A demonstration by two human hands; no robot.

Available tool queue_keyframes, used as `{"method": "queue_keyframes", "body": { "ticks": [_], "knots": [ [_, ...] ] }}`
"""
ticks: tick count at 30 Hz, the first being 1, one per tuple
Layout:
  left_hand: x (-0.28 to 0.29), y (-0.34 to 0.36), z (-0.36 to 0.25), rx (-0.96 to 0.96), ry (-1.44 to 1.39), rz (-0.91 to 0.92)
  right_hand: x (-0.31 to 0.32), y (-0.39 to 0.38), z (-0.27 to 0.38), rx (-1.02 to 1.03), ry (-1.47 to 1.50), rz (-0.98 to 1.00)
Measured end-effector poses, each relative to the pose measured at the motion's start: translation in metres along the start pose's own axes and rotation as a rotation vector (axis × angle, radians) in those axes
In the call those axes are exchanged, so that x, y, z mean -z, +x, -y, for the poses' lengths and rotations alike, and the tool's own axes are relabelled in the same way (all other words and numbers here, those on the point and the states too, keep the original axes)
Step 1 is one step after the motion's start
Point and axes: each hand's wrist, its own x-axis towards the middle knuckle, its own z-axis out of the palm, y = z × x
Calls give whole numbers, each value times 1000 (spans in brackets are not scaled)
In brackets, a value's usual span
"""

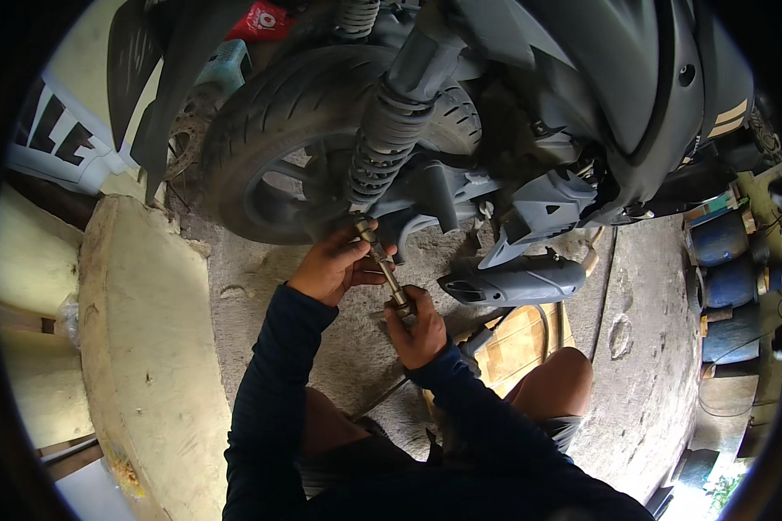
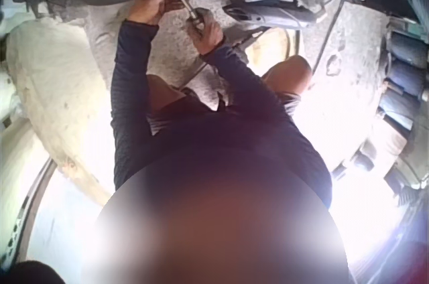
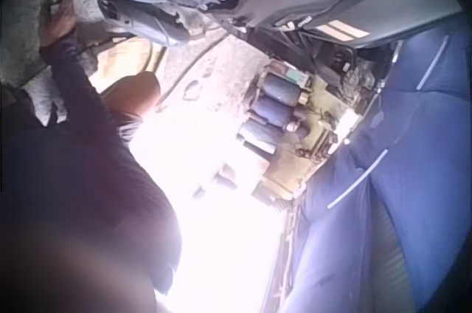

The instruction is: The person uses a pneumatic impact wrench and hand tools to remove and reinstall bolts on the rear section of a motorcycle. They remove a plastic cover, loosen and remove several fasteners, then reattach the cover and tighten the bolts.

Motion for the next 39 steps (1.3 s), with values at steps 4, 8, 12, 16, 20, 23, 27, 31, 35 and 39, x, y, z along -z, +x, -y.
{"method": "queue_keyframes", "body": {
  "ticks": [4, 8, 12, 16, 20, 23, 27, 31, 35, 39],
  "knots": [
    [-2, -3, -3, -6, 189, -135, 29, 18, 8, 487, -426, -5],
    [-11, -9, -9, -59, 678, -397, 32, -3, -13, 383, -295, 195],
    [-33, -12, -30, -345, 904, -565, 8, -44, -66, -9, -195, 513],
    [-66, 0, -62, -794, 967, -583, -8, -52, -88, -112, -122, 551],
    [-87, 40, -83, -866, 888, -387, -18, 17, -42, 25, 102, 250],
    [-94, 64, -77, -913, 985, -588, -33, 96, 4, -368, 725, 295],
    [-95, 68, -75, -899, 1012, -709, -41, 139, 29, -765, 779, 260],
    [-96, 63, -77, -831, 926, -684, -49, 133, 25, -809, 975, 212],
    [-97, 65, -80, -850, 986, -660, -65, 134, 10, -628, 936, 168],
    [-102, 63, -79, -729, 939, -768, -75, 137, 0, 39, 255, -174]
  ]
}}
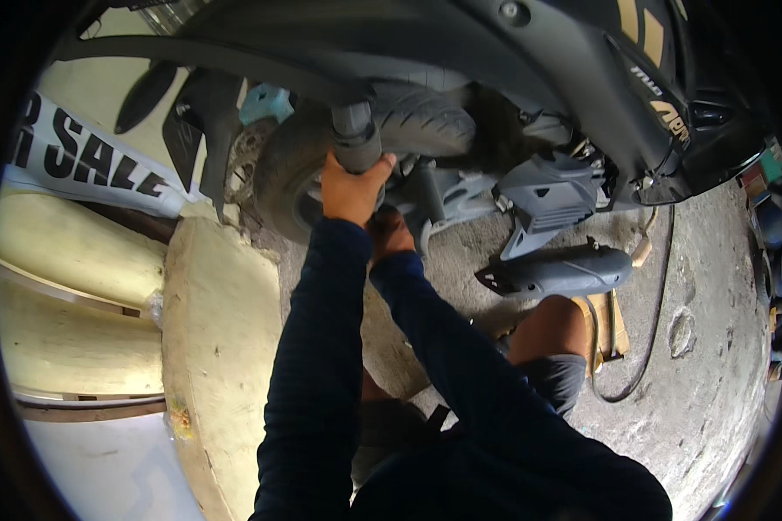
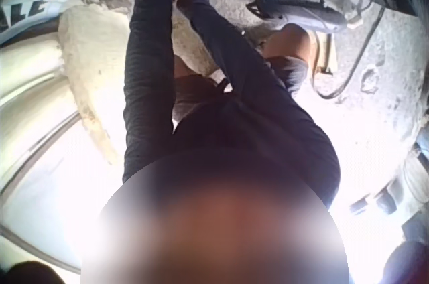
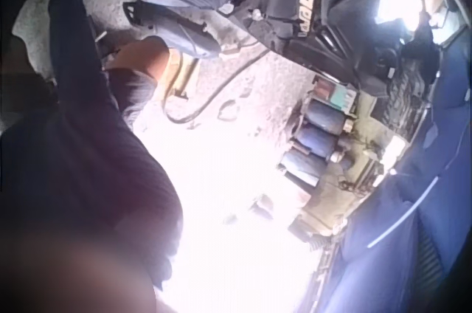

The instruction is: The person uses a pneumatic impact wrench and hand tools to remove and reinstall bolts on the rear section of a motorcycle. They remove a plastic cover, loosen and remove several fasteners, then reattach the cover and tighten the bolts.

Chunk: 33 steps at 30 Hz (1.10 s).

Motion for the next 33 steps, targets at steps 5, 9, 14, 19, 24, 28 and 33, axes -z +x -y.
{"method": "queue_keyframes", "body": {
  "ticks": [5, 9, 14, 19, 24, 28, 33],
  "knots": [
    [-1, -1, -4, -77, -18, 5, 7, -13, 3, -145, -184, -24],
    [-1, 0, -2, -118, -25, -14, 15, -21, 11, -57, -108, -45],
    [-1, 0, 2, -92, -19, 7, 15, -27, 5, -63, -94, -34],
    [1, 2, 1, -74, -86, 50, 4, -14, -9, -96, -131, 70],
    [2, 3, 0, -47, -50, 61, 3, -46, -12, 97, -605, 379],
    [11, 5, -3, -68, 27, 85, 56, -111, -19, -104, -274, 737],
    [29, 12, -8, -116, 217, 199, 193, -122, -74, -250, -611, 634]
  ]
}}
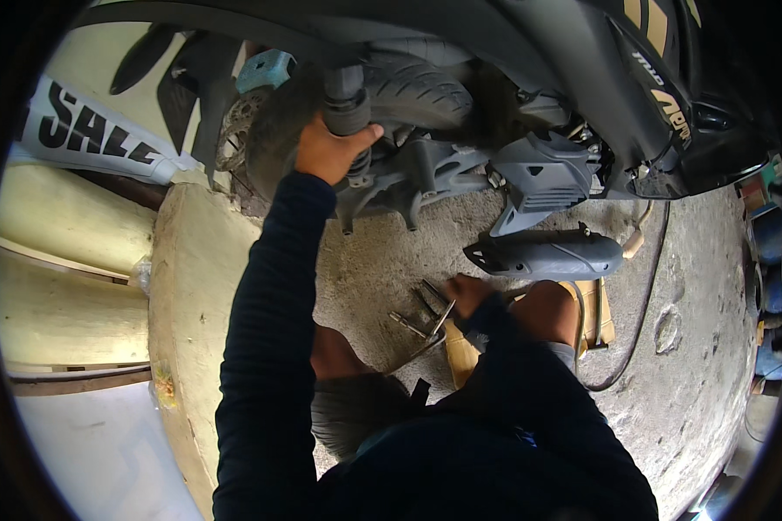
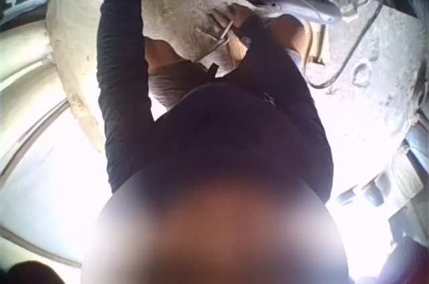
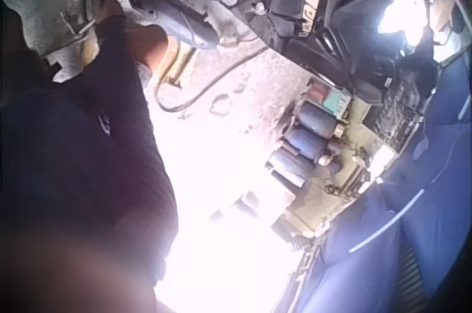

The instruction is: The person uses a pneumatic impact wrench and hand tools to remove and reinstall bolts on the rear section of a motorcycle. They remove a plastic cover, loosen and remove several fasteners, then reattach the cover and tighten the bolts.

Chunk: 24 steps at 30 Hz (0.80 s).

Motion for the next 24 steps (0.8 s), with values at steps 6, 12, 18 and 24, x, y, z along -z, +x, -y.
{"method": "queue_keyframes", "body": {
  "ticks": [6, 12, 18, 24],
  "knots": [
    [10, 6, -3, -44, 91, 28, 12, -9, -58, 41, 122, -382],
    [14, 0, -7, -73, 222, -19, 36, -30, -71, 51, 156, -435],
    [-3, -8, -8, -35, -27, 31, 42, -30, -61, 149, 219, -444],
    [-50, -76, -45, -262, 279, -612, 42, -18, -38, 161, 234, -346]
  ]
}}
